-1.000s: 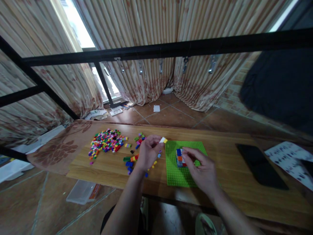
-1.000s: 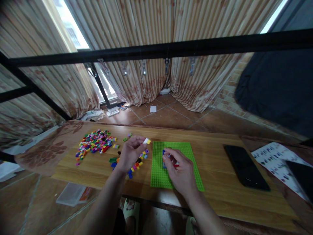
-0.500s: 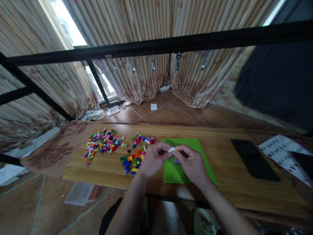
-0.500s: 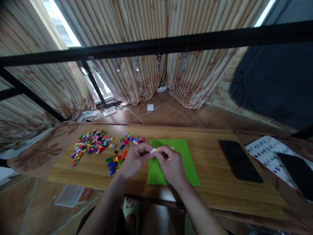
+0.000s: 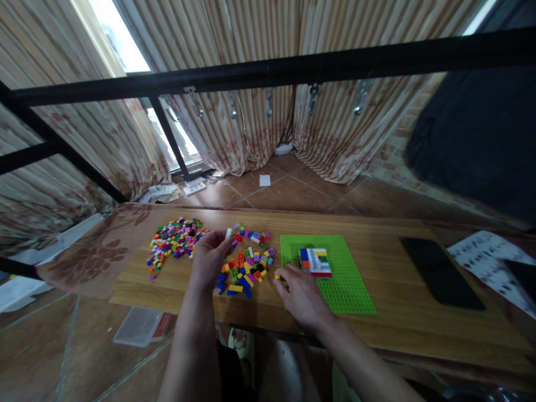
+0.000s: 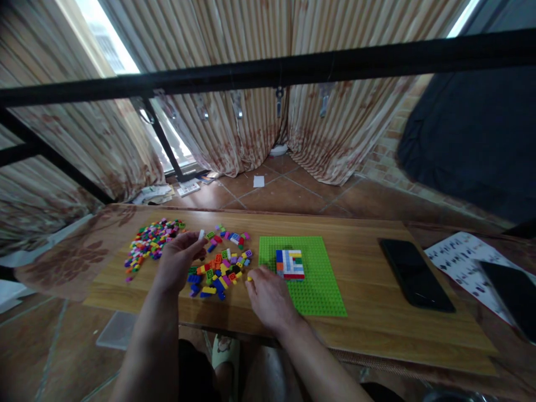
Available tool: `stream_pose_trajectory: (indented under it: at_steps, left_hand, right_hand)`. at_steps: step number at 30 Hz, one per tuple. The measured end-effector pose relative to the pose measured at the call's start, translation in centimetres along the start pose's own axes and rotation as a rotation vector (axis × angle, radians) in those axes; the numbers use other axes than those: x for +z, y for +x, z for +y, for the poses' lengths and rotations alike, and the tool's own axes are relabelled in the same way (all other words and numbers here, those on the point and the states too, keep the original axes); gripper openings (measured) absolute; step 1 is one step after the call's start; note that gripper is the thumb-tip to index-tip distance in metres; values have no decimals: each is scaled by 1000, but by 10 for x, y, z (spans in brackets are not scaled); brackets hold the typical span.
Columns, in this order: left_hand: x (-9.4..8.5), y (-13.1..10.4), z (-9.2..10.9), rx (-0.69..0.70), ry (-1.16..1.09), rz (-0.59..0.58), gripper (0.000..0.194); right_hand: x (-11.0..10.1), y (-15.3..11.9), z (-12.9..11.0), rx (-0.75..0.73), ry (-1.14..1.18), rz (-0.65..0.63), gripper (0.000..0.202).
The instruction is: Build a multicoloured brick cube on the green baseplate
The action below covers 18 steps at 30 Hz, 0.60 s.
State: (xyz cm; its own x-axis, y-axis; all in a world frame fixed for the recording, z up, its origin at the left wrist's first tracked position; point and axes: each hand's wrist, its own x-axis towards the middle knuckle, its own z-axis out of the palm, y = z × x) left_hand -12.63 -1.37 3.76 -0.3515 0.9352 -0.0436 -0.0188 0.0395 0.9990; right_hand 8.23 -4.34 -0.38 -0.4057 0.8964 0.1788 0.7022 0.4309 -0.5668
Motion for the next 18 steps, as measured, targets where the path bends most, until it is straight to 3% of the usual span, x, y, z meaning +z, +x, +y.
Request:
stream_pose_trajectory:
  at_steps: [8, 18]
  left_hand:
    - [20, -5, -8, -97, 141, -200, 30]
    - [30, -11, -9, -168, 33, -258, 34]
  right_hand:
    - [26, 16, -6, 46, -100, -30, 24]
    - [16, 19, -6, 52, 69, 124, 24]
